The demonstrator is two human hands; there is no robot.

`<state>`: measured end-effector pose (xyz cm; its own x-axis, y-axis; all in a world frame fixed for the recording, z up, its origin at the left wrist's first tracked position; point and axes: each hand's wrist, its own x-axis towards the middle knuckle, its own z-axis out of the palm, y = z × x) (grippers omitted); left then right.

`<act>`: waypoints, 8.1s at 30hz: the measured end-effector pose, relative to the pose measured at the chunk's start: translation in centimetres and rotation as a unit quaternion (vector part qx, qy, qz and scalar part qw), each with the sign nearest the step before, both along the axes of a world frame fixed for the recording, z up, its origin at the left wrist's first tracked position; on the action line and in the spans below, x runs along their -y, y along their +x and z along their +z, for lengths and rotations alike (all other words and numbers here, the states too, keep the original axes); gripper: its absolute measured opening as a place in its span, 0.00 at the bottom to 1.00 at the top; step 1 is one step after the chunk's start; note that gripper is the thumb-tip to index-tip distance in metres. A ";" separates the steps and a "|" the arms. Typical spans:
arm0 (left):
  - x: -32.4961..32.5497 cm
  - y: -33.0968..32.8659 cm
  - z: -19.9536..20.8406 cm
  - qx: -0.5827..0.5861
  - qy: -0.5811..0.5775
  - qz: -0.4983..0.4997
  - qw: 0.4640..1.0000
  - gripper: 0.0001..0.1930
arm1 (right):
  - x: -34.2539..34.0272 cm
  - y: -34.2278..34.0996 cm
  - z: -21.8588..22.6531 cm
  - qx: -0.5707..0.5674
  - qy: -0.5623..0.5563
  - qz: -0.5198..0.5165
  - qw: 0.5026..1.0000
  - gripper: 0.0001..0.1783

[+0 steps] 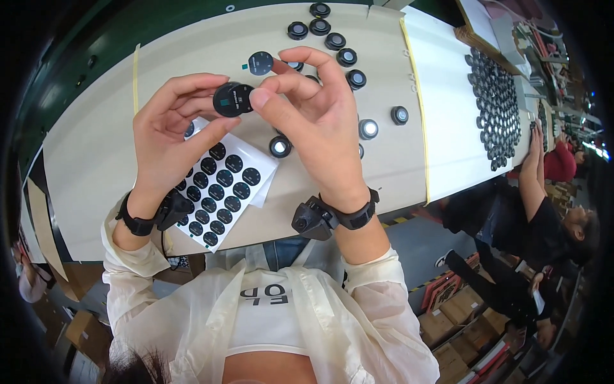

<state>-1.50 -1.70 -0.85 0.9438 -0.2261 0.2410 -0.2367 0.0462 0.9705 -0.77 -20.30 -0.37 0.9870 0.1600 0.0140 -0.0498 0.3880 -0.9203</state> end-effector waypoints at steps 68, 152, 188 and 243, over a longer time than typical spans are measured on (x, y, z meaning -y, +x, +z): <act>-0.5 0.0 0.3 -0.131 -0.077 0.015 0.988 0.13 | -1.1 0.6 -1.9 0.309 -0.300 -0.107 0.896 0.26; 0.4 -3.8 2.3 -0.106 -0.056 -0.009 0.993 0.21 | 0.9 -1.6 2.4 0.036 -0.061 -0.024 0.997 0.26; 1.5 -4.2 0.1 -0.083 0.016 0.132 0.988 0.23 | -1.4 -1.8 0.2 -0.019 -0.085 -0.046 0.995 0.23; -9.7 16.6 -3.1 0.215 0.674 0.180 0.683 0.10 | 2.4 0.6 -0.7 0.163 -0.154 -0.268 0.937 0.25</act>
<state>15.12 8.04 -3.93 0.9038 -0.2886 0.3160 -0.2744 -0.9574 -0.0895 -0.14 -22.70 -1.12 0.8781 -0.3106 0.3639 0.3799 -0.0097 -0.9250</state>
